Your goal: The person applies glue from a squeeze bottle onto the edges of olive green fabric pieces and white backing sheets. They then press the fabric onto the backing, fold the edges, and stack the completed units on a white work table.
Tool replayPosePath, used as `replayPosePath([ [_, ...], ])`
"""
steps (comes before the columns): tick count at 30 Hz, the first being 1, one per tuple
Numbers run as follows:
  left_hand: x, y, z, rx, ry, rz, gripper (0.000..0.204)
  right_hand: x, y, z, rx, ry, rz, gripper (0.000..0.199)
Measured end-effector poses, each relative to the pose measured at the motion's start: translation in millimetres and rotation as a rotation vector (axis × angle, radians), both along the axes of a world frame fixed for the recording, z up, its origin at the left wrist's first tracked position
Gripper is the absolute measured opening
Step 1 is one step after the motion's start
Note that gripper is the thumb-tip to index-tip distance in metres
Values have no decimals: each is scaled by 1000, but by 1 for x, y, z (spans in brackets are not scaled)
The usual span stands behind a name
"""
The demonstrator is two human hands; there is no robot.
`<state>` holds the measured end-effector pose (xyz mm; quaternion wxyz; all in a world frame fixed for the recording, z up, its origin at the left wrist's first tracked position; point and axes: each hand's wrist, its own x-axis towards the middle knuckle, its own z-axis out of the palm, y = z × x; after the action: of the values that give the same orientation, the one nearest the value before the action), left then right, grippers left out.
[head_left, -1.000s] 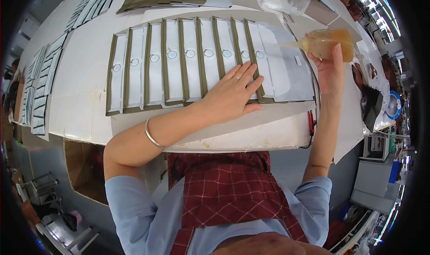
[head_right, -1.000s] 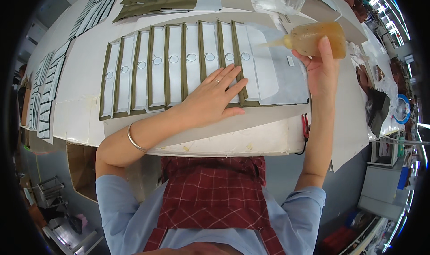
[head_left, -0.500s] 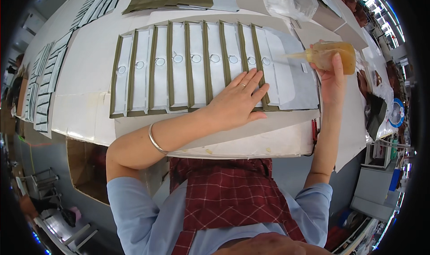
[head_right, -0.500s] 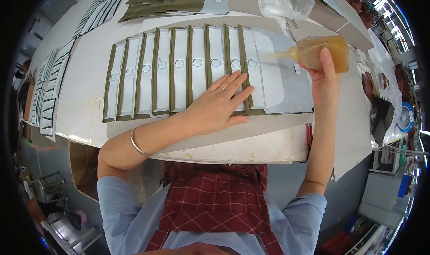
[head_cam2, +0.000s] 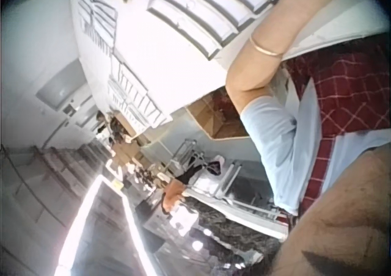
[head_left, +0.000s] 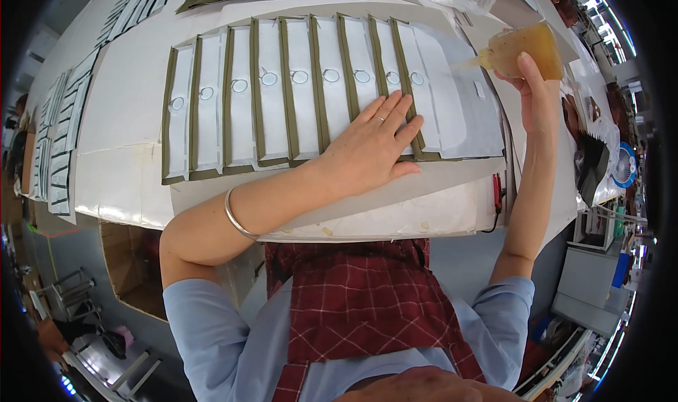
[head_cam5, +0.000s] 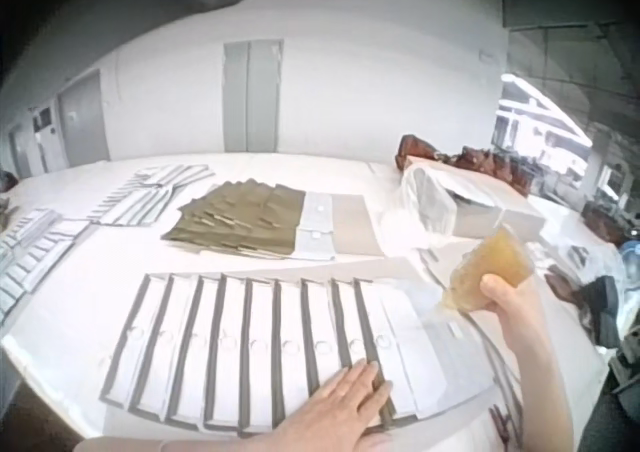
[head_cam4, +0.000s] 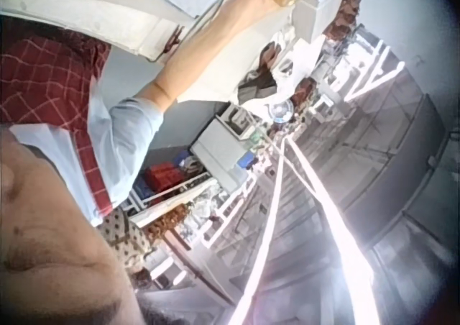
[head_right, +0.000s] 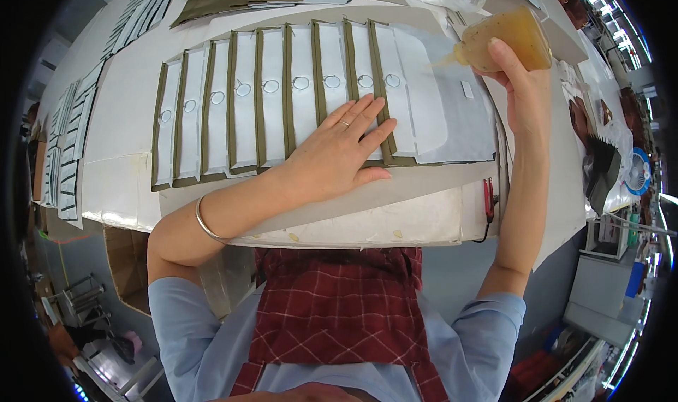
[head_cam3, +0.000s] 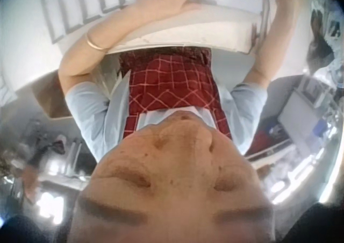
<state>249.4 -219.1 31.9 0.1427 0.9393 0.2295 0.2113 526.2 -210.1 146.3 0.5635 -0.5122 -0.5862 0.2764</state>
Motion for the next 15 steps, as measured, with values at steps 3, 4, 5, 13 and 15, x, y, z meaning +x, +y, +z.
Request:
replayPosePath([
  [3,0,0,1,-1,10,-2,70,4,3,2,-42,-54,-8,47],
  [4,0,0,1,0,12,-1,70,-1,3,4,-37,-41,-14,44],
  [5,0,0,1,1,12,-1,70,-3,4,5,-32,-27,-20,42],
  [13,-1,0,2,-5,17,2,69,8,7,12,-58,-184,-41,49],
  [15,-1,0,1,-2,8,8,69,5,9,15,-53,-162,-42,47],
])
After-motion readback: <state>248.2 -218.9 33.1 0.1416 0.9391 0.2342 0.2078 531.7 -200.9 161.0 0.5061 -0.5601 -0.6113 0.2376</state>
